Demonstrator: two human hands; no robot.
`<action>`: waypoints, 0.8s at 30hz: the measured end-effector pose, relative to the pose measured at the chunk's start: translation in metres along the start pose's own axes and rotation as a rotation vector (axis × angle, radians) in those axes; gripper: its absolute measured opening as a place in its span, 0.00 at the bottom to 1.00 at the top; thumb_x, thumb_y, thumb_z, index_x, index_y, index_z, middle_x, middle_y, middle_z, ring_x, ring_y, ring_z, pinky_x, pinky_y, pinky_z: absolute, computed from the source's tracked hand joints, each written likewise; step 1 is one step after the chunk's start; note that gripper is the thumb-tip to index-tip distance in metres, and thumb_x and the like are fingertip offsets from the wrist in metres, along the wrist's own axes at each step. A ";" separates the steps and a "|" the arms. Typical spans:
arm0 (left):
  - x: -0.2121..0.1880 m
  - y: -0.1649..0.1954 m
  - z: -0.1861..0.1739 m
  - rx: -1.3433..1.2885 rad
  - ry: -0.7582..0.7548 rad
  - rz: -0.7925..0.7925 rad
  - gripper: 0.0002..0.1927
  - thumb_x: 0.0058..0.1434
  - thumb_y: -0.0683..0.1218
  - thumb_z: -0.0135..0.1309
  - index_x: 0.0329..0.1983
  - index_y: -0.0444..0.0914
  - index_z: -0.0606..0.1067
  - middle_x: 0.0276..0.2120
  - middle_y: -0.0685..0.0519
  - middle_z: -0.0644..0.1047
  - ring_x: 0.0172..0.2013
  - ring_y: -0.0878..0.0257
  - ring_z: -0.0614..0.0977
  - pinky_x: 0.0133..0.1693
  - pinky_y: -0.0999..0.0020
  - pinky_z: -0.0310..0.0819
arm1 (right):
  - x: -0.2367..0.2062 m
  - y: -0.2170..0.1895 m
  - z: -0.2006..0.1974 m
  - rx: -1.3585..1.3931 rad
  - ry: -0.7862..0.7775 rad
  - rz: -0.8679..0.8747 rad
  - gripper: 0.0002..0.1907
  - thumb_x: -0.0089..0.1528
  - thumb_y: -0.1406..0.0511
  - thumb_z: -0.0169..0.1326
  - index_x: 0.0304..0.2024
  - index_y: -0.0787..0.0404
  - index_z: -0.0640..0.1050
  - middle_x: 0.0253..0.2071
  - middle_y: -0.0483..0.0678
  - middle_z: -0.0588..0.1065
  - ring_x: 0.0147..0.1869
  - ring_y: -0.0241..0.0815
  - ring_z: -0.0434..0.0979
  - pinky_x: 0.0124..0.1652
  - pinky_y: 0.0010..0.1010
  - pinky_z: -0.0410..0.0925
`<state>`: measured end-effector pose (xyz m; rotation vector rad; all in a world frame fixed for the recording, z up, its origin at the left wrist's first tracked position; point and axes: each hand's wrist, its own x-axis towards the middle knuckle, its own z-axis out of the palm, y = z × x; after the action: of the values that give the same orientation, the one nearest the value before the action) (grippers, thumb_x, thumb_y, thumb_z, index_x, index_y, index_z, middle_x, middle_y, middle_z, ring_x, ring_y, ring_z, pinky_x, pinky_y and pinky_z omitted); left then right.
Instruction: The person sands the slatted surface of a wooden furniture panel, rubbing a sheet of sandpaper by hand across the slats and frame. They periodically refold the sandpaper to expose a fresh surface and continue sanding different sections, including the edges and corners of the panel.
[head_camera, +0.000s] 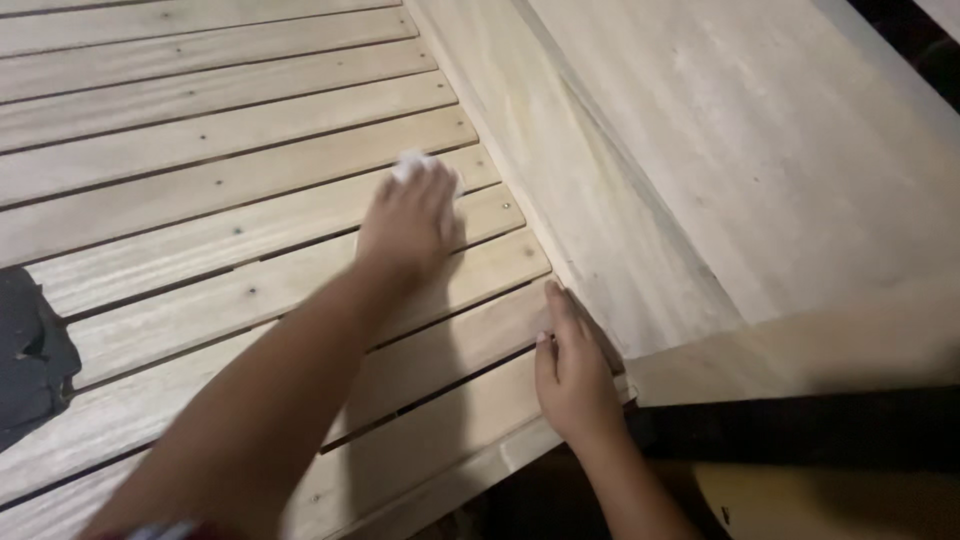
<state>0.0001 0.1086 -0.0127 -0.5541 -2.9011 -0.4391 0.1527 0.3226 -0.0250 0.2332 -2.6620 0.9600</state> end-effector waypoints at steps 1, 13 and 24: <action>-0.025 0.006 -0.001 0.023 0.004 0.099 0.33 0.69 0.56 0.39 0.73 0.35 0.58 0.73 0.43 0.59 0.72 0.48 0.58 0.69 0.47 0.47 | 0.001 -0.001 0.000 0.018 0.026 0.011 0.29 0.64 0.72 0.47 0.69 0.67 0.65 0.67 0.64 0.69 0.72 0.61 0.67 0.66 0.41 0.61; -0.159 0.014 -0.026 -0.037 -0.137 0.528 0.31 0.75 0.60 0.32 0.76 0.42 0.54 0.72 0.46 0.54 0.74 0.51 0.51 0.69 0.47 0.36 | 0.002 -0.001 0.003 0.128 0.161 -0.049 0.29 0.66 0.73 0.46 0.70 0.71 0.62 0.70 0.67 0.66 0.76 0.62 0.64 0.69 0.42 0.59; -0.125 0.054 -0.013 -0.144 -0.233 0.426 0.31 0.71 0.59 0.33 0.76 0.45 0.54 0.74 0.51 0.55 0.73 0.57 0.53 0.69 0.52 0.38 | 0.000 0.007 0.005 0.090 0.136 0.047 0.29 0.67 0.70 0.46 0.72 0.69 0.61 0.69 0.65 0.68 0.73 0.59 0.68 0.66 0.40 0.62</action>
<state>0.1369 0.1101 -0.0120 -1.2906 -2.8530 -0.5501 0.1499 0.3250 -0.0328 0.1207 -2.5145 1.0713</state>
